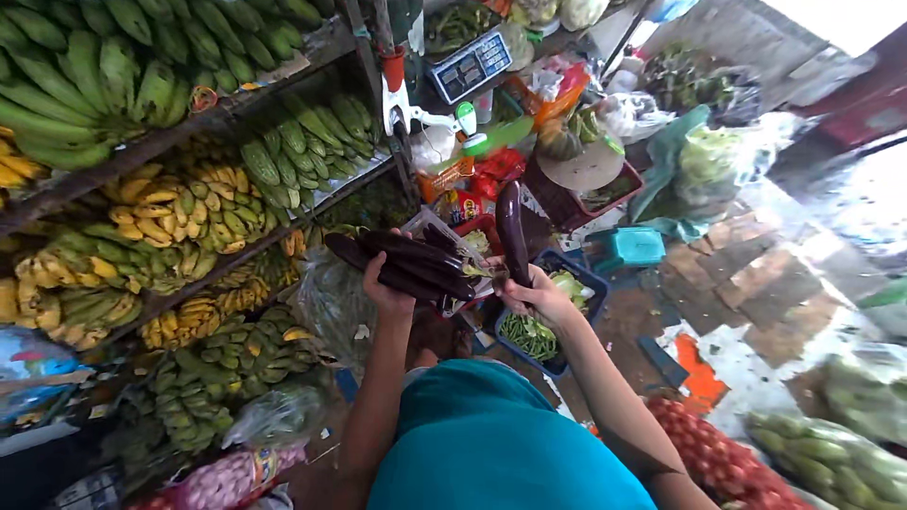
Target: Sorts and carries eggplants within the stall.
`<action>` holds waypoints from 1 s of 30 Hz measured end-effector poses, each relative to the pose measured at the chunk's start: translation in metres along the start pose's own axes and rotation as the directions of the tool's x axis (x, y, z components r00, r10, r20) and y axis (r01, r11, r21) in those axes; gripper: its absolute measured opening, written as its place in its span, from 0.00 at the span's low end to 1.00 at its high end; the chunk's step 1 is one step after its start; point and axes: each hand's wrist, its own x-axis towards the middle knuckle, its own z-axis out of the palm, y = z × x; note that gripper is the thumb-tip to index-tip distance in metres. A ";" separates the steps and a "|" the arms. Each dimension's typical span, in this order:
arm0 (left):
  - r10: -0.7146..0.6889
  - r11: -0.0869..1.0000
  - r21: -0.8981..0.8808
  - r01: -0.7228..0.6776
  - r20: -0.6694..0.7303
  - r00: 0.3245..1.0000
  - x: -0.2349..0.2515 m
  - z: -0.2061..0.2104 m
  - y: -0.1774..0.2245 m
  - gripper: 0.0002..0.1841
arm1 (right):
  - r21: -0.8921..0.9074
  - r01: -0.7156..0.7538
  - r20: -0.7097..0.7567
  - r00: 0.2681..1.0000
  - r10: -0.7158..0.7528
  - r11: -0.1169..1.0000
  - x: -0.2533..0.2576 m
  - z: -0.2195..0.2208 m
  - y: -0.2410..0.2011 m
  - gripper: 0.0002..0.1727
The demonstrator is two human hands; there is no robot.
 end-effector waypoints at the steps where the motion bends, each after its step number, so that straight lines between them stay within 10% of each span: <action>1: 0.008 1.000 0.002 -0.008 0.030 1.000 -0.001 -0.002 0.001 0.16 | 0.126 -0.021 0.085 0.996 0.011 0.992 -0.002 -0.003 0.003 0.37; 4: 0.004 0.999 0.045 -0.009 0.105 0.994 -0.002 -0.007 0.007 0.18 | 0.377 -0.126 0.156 0.985 0.071 0.918 -0.001 -0.001 0.007 0.52; 10: -0.017 0.999 0.035 0.014 0.083 0.996 -0.004 -0.011 0.015 0.21 | 0.343 -0.050 0.103 0.995 0.015 0.938 0.004 0.005 0.010 0.33; 16: -0.010 1.000 0.031 0.006 0.122 0.992 0.002 -0.022 0.029 0.22 | -0.103 0.021 -0.024 0.999 -0.023 0.994 0.016 0.021 0.004 0.21; 20: -0.028 0.997 0.071 0.023 0.070 0.997 0.009 -0.029 0.043 0.22 | -0.551 -0.049 -0.243 0.965 -0.103 0.833 0.041 0.041 0.002 0.20; 30: -0.053 0.966 0.246 0.079 -0.110 0.992 0.036 -0.036 0.093 0.17 | -0.637 -0.211 -0.439 0.890 -0.123 0.742 0.082 0.060 0.026 0.22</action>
